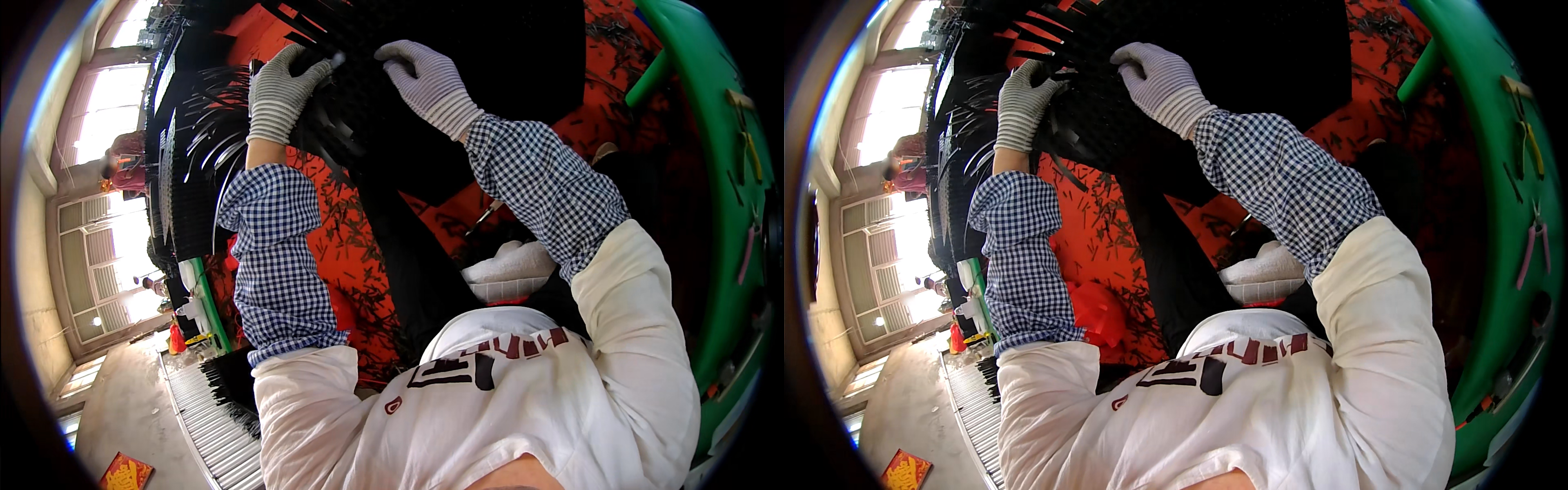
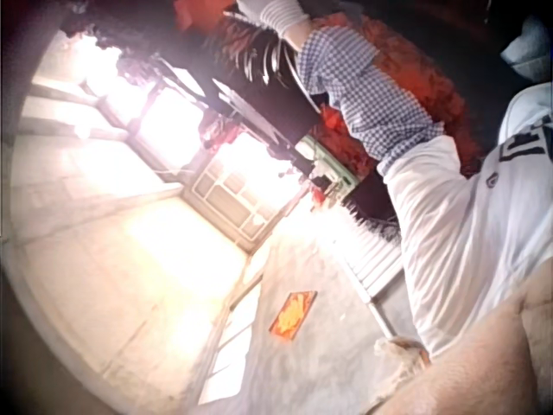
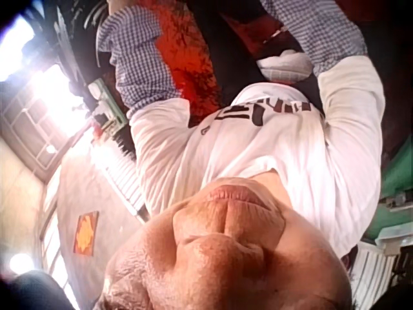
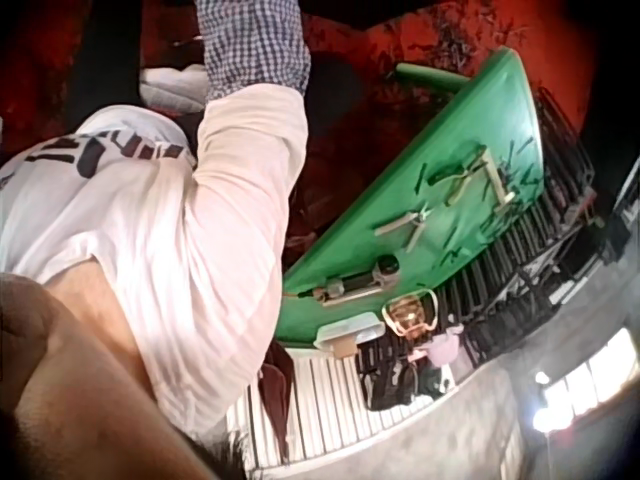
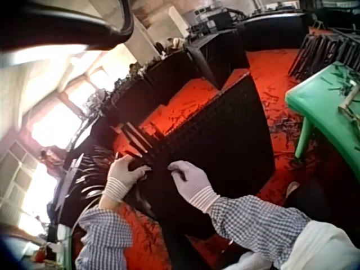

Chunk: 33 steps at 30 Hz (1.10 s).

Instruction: The person weaves black plastic strips through the frame of a chair by hand, pulling the strips tight and tucking the ends into the existing weave. They turn the chair over to continue weaving the strips through the underside of the seat.

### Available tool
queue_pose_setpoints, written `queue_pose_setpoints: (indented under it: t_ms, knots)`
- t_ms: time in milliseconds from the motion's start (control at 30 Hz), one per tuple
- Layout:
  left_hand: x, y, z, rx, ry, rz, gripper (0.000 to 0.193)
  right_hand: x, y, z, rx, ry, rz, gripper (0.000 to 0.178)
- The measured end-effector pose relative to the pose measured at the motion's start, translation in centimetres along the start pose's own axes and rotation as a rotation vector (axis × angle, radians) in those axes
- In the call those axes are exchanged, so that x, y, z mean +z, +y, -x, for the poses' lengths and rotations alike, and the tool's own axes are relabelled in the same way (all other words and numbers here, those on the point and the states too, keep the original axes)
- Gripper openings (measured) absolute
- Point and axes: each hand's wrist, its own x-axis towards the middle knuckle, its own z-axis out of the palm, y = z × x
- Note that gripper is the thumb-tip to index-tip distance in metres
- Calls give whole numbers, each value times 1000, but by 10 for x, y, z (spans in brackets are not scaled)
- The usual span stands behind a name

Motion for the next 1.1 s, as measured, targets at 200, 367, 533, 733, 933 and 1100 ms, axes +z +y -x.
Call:
queue_pose_setpoints:
  t_ms: [200, 367, 533, 733, 933, 1100]
  knots:
    - [2, 23, 14, -26, 89, -164, 65, 7, -18, -1, -178, 11, -35, 22]
    - [7, 21, 30, -65, 105, -148, 54, 9, -23, -3, -218, -33, 16, 22]
    - [5, 19, 40, -107, 89, -201, 44, -3, -16, 4, -164, -97, 102, 23]
    - [1, 20, 50, -123, 134, -153, 48, -9, -10, 14, -313, -141, 188, 24]
    - [5, 23, 59, -162, 167, -150, 58, -6, -29, -6, -172, -306, 41, 23]
    - [5, 26, 67, -165, 170, -136, 65, -16, -51, -31, 213, -454, -77, 29]
